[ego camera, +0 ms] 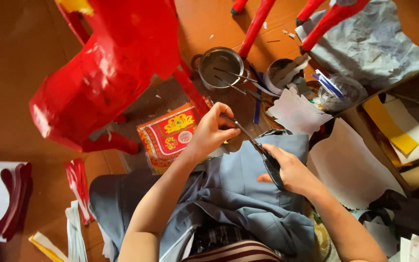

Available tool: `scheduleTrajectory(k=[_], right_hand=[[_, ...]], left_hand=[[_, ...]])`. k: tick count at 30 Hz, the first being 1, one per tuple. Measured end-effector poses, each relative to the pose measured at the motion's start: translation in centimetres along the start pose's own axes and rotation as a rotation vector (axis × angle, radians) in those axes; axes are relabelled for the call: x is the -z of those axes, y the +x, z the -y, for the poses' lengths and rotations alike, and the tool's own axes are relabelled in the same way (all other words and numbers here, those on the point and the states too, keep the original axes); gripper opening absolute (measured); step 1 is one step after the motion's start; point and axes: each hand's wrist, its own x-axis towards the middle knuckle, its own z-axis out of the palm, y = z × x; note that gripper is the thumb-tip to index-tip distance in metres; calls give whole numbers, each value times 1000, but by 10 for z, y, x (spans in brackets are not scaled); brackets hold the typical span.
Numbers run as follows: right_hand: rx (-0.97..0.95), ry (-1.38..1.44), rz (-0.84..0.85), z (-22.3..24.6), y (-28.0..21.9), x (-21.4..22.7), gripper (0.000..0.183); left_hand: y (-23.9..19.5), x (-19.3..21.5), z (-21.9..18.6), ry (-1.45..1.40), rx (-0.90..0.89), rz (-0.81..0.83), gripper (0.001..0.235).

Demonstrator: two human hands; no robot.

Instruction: Assembling a decorative red paper horse by gluing components and adding paper decorations.

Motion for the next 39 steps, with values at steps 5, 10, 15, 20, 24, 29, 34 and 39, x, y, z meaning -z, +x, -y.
scheduleTrajectory(k=[5,10,15,20,24,29,34,39], right_hand=[[-13,-6,-170,-43,10,8,76],[1,-65,-181,-53,39,52,69],[-161,-726,64,-140,131,46,40],[-186,-711,-44,-258,245,-38,38],[-253,-738,-186,-277,268,-72,29],[111,112,-151,-59,173,-69,16],[155,629,-3,-53,153,-141,37],[31,841,-120,-59,161,-160,10]], left_hand=[[61,-13,30,23,-45,93,46],[105,-17,80,-117,-88,73,51],[78,13,112,-112,-51,-402,40],[25,39,93,-83,72,-573,22],[6,65,128,-484,87,-715,9],[-2,59,140,-709,93,-741,8],[-9,46,135,-791,44,-808,6],[-38,52,167,-612,206,-594,51]])
